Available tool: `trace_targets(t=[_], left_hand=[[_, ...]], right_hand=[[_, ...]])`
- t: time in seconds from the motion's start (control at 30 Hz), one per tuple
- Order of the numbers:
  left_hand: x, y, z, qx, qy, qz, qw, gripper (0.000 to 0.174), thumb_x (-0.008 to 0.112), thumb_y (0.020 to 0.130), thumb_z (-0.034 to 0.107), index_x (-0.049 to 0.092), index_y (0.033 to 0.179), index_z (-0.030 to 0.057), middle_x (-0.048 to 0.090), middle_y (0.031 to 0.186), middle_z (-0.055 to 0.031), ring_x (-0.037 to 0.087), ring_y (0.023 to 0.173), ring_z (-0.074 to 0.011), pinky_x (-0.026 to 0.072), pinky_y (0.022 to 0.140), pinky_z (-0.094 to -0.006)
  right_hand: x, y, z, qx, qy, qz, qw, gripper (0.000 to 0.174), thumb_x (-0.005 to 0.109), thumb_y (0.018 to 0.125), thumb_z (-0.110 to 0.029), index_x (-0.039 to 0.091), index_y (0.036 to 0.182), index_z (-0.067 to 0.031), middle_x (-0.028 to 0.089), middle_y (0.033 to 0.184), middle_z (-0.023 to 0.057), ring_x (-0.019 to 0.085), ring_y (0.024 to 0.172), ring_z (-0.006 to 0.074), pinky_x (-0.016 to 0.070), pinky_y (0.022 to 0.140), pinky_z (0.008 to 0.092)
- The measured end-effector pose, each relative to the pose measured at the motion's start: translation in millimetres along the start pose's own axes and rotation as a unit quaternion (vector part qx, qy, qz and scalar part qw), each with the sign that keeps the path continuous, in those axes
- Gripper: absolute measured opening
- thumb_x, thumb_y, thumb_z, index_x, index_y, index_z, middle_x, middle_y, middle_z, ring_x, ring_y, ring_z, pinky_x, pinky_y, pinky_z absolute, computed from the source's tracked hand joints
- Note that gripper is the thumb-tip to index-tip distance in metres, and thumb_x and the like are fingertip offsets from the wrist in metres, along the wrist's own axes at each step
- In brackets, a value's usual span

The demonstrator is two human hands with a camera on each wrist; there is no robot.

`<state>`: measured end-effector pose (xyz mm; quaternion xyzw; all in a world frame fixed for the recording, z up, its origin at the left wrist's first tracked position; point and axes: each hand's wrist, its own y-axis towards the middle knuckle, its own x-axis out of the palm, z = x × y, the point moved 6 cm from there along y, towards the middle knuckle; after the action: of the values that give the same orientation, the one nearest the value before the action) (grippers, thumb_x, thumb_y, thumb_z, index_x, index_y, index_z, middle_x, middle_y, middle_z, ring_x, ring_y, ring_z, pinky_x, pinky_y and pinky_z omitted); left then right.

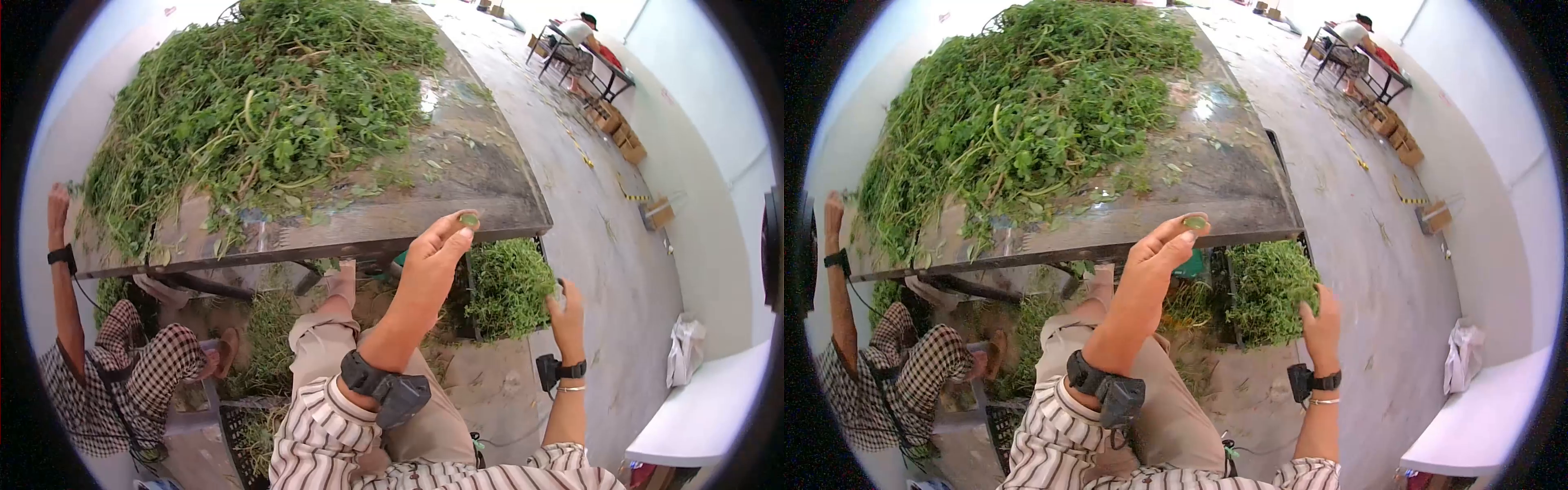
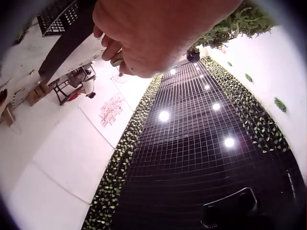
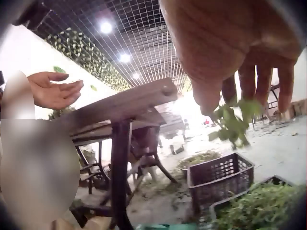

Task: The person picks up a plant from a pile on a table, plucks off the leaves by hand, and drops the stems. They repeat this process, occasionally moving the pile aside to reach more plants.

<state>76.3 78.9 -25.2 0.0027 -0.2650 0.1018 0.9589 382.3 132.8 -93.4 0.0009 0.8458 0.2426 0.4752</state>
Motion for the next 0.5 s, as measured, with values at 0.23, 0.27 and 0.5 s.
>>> trace_targets(t=[0.23, 0.27, 0.5], left_hand=[[-35.7, 2.8, 23.0, 0.041, -0.052, 0.091, 0.994, 0.025, 0.056, 0.087, 0.016, 0.062, 0.109, 0.0061, 0.060, 0.101, 0.0021, 0.052, 0.089, -0.0050, 0.0414, 0.082, -0.0217], [-40.3, 2.3, 24.6, 0.034, -0.065, 0.110, 0.991, 0.024, 0.056, 0.087, 0.015, 0.062, 0.108, 0.0059, 0.060, 0.098, 0.0021, 0.052, 0.089, -0.0049, 0.0418, 0.082, -0.0210], [-60.6, -0.9, 41.7, 0.055, -0.088, 0.158, 0.982, 0.023, 0.055, 0.086, 0.014, 0.061, 0.107, 0.0047, 0.060, 0.098, -0.0006, 0.054, 0.093, -0.0069, 0.0429, 0.082, -0.0215]], right_hand=[[-20.8, 59.4, -62.2, 0.100, 0.246, -0.041, 0.963, 0.024, 0.052, 0.086, -0.011, 0.059, 0.105, 0.0028, 0.062, 0.098, 0.0088, 0.060, 0.088, 0.0158, 0.0493, 0.073, 0.0274], [-19.4, 71.4, -89.7, 0.096, 0.318, -0.065, 0.941, 0.023, 0.051, 0.087, -0.011, 0.060, 0.104, 0.0025, 0.062, 0.097, 0.0076, 0.060, 0.088, 0.0144, 0.0494, 0.073, 0.0266], [36.8, 151.1, -234.4, 0.031, 0.447, -0.246, 0.860, 0.033, 0.052, 0.087, -0.013, 0.054, 0.116, 0.0019, 0.061, 0.100, 0.0074, 0.060, 0.088, 0.0136, 0.0508, 0.073, 0.0263]])
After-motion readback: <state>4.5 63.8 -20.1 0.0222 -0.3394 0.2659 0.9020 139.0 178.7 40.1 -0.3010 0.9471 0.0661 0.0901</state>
